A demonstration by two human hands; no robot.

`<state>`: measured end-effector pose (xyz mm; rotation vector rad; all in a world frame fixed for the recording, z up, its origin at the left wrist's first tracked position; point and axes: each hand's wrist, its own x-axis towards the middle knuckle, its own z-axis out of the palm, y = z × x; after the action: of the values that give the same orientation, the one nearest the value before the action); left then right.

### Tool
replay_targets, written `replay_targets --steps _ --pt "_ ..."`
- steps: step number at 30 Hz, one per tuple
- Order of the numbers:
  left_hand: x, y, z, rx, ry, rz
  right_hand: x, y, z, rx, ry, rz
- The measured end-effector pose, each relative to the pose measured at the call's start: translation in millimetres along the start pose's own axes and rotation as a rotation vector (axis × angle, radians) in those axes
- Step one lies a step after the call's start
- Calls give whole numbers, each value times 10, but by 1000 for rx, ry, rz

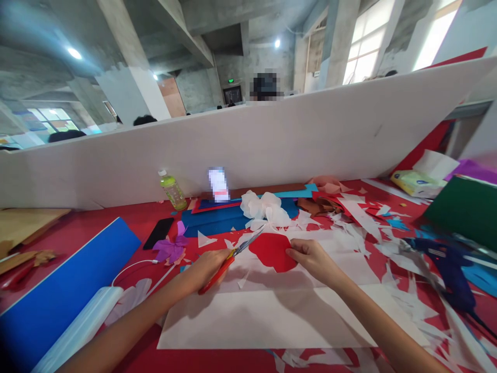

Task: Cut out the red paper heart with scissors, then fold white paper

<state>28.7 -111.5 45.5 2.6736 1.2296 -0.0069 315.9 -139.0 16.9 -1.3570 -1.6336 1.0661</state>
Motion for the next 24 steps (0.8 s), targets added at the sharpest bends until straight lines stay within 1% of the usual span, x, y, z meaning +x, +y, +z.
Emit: replay_targets --steps 4,9,15,18,24 --pt "14 13 -13 28 5 17 0 -2 -9 -16 0 -2" --pt "4 -28 -19 78 8 38 19 53 -24 -48 -22 -17" --pt "-38 -15 -159 105 -56 45 10 13 -34 -142 0 -19" --pt "-41 17 -228 107 -64 28 2 -24 -31 -182 -5 -29" --pt "19 74 -273 119 -84 19 -8 -63 -12 -260 19 -64"
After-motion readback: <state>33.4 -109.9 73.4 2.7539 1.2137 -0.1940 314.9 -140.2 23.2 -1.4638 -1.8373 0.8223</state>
